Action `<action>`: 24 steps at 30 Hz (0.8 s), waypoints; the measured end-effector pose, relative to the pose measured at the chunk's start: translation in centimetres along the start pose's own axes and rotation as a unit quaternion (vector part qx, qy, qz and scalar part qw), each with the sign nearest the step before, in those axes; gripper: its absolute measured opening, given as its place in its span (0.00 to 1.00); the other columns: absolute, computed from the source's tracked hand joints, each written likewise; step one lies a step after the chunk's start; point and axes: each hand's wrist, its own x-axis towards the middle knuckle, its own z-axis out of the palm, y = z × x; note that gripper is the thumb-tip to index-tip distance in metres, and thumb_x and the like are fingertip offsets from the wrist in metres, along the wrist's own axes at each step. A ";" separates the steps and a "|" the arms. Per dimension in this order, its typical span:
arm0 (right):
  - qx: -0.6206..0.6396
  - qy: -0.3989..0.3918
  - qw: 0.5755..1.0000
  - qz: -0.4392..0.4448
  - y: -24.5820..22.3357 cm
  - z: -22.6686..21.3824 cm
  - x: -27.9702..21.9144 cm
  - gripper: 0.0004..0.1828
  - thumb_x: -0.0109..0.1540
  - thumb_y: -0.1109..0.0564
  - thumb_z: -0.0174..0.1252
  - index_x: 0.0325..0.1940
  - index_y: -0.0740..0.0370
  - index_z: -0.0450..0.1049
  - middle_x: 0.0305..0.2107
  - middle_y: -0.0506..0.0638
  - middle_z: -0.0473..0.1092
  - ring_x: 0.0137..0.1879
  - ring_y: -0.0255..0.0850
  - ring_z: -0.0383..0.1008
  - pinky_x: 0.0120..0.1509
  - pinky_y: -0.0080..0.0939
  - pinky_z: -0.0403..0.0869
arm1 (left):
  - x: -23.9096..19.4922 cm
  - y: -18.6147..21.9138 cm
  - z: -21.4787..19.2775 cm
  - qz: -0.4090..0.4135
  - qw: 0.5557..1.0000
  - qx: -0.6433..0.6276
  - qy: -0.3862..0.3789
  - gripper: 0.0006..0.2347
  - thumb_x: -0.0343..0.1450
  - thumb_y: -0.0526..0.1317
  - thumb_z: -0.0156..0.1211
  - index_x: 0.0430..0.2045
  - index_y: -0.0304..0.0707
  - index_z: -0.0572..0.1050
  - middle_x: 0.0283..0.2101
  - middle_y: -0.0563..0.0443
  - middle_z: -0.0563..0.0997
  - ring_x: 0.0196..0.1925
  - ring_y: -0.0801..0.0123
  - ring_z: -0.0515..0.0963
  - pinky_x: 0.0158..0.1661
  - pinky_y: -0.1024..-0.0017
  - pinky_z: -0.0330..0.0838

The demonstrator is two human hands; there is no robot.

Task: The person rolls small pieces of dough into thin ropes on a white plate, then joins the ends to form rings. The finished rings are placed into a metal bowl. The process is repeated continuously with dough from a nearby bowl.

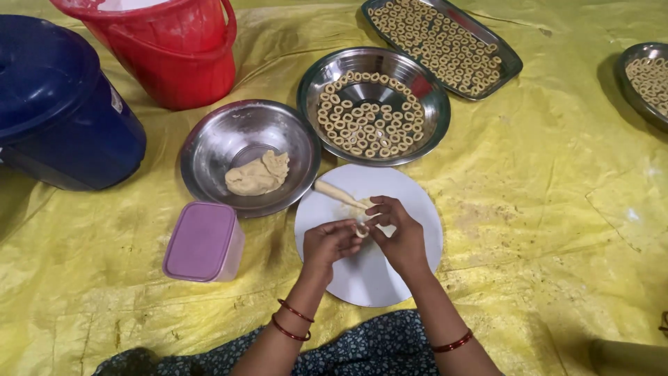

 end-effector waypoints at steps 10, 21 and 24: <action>-0.107 -0.057 0.987 -0.102 -1.7 -0.5 -0.6 0.29 0.56 0.66 0.64 0.60 0.54 0.69 0.46 0.46 0.77 0.48 0.42 0.80 0.52 0.43 0.78 | 0.0 1.6 -0.6 -0.004 0.993 0.105 -0.063 0.10 0.68 0.37 0.65 0.35 0.25 0.84 0.31 0.45 0.86 0.30 0.70 0.85 0.35 0.75 0.82; -0.142 -0.043 0.981 -0.125 -2.0 -0.5 -0.8 0.27 0.56 0.65 0.65 0.60 0.53 0.71 0.44 0.46 0.78 0.48 0.44 0.80 0.52 0.45 0.77 | 0.2 1.5 -1.0 0.004 0.992 0.090 -0.091 0.18 0.66 0.32 0.65 0.50 0.21 0.76 0.33 0.44 0.87 0.34 0.68 0.86 0.37 0.73 0.81; -0.117 -0.051 0.987 -0.099 -2.1 -0.6 -0.8 0.27 0.57 0.64 0.66 0.59 0.54 0.70 0.50 0.46 0.77 0.47 0.40 0.81 0.51 0.42 0.78 | 0.2 1.5 -1.0 0.020 0.989 0.116 -0.091 0.25 0.66 0.31 0.65 0.60 0.22 0.70 0.35 0.41 0.87 0.35 0.65 0.86 0.37 0.72 0.77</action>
